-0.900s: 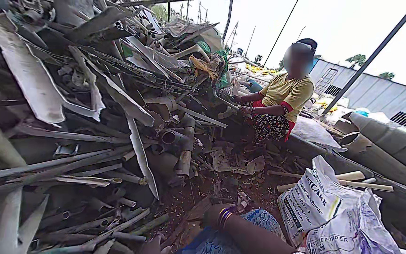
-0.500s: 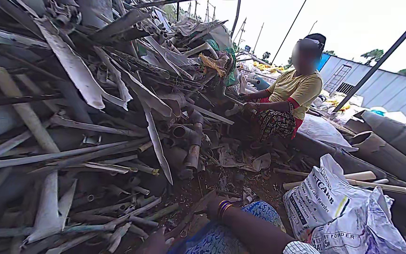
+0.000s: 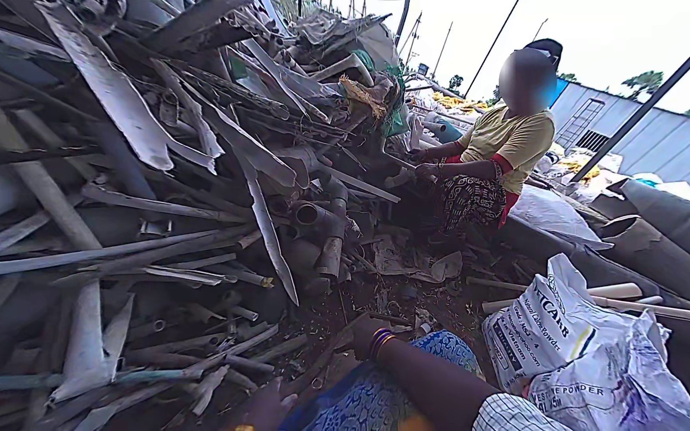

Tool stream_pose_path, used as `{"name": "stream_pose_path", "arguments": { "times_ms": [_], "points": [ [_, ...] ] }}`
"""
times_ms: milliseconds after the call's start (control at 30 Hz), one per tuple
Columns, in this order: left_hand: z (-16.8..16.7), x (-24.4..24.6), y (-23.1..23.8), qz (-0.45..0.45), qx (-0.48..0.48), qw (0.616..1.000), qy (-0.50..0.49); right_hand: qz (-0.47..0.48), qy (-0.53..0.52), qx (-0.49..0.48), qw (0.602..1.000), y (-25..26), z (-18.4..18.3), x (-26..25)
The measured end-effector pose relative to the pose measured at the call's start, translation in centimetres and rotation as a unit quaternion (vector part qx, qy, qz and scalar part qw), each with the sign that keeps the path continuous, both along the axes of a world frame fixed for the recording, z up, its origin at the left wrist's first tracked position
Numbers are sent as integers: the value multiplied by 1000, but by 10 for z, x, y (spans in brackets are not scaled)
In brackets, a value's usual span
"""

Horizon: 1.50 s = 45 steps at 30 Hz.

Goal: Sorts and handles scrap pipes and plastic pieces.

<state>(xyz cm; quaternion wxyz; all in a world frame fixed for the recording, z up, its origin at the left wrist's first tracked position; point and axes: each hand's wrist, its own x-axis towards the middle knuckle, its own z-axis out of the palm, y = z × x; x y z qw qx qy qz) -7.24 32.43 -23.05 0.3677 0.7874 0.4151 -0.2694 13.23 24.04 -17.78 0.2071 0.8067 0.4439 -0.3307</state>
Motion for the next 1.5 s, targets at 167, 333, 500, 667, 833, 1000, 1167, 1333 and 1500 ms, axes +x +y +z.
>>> {"name": "stream_pose_path", "arguments": {
  "times_ms": [167, 333, 500, 667, 833, 1000, 1167, 1333, 1500],
  "points": [
    [-1, 3, -1, -4, 2, 1000, 0, -12, -6, 2, 1000, -2, -5, 4],
    [-13, 5, -2, 6, -3, 1000, -10, -7, -8, -4, 1000, -1, -6, 7],
    [1, 11, -2, -3, -12, 1000, 12, -18, 11, -26, 999, 2, -7, 46],
    [0, 15, 1, 17, -21, 999, -22, -31, -13, 26, 999, 15, -27, 78],
    [12, 16, 5, 13, -35, 999, -11, 10, 15, 74, 997, 48, -40, 57],
    [18, 18, 9, 15, -55, 998, -12, 5, -35, 85, 996, 100, -45, 25],
    [14, 19, 15, 23, -72, 997, -12, 56, -62, 82, 993, 151, -76, 12],
    [13, 17, 20, 28, -96, 995, -15, 118, -90, 53, 988, 163, -109, 14],
    [11, 16, 25, 29, -96, 995, -16, 157, -122, -56, 978, 139, -69, 9]
  ]
}}
